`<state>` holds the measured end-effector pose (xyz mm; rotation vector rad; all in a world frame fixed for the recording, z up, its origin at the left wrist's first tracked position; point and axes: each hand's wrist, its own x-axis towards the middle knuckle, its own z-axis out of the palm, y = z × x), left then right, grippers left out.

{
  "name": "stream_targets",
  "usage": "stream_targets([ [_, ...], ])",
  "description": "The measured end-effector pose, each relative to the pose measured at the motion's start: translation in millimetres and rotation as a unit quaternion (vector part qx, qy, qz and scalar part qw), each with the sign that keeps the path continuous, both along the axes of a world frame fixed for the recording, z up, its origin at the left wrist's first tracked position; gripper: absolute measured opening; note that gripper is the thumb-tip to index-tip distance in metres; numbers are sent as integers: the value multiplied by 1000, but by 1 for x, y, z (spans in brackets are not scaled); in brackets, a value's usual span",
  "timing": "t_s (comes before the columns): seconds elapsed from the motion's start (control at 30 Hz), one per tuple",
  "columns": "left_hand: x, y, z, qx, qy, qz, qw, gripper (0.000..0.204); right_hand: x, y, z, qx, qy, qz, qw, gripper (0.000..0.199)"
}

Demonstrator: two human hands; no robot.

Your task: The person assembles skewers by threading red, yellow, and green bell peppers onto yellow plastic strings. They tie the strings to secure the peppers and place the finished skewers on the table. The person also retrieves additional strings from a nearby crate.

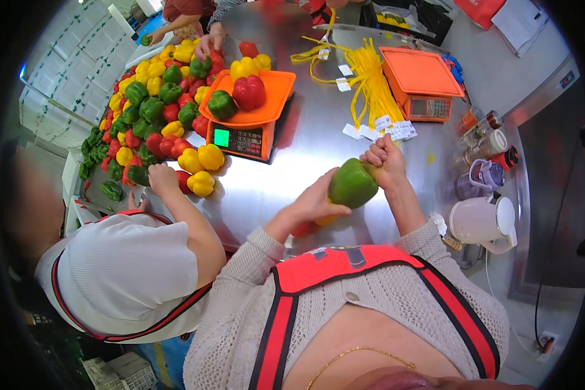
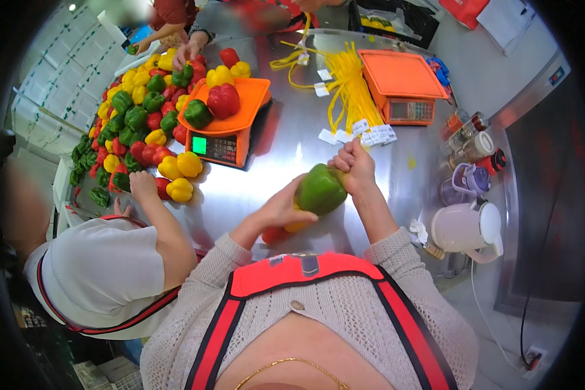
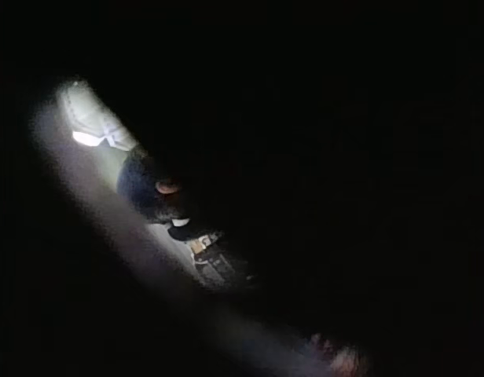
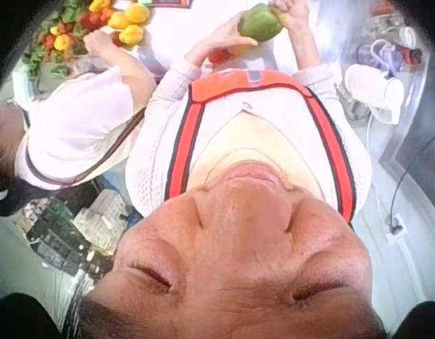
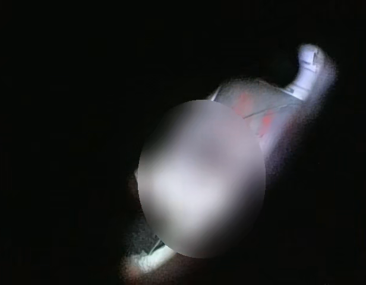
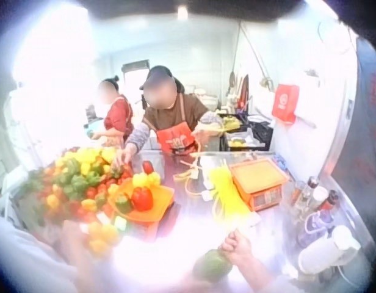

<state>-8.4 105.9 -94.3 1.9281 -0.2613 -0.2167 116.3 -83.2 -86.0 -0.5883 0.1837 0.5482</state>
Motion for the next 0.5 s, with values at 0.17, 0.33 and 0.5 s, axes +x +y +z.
stream_targets([
  [0.17,-3,-15,-2,-40,13,14,999,113,-1,-6,25,-4,-49,-27,998,41],
  [0.33,18,3,31,-184,81,-121,972,120,-29,-3,95,37,-205,65,976,45],
  [0.5,24,5,72,-260,78,-238,933,119,-48,-6,136,112,-251,130,953,48],
])
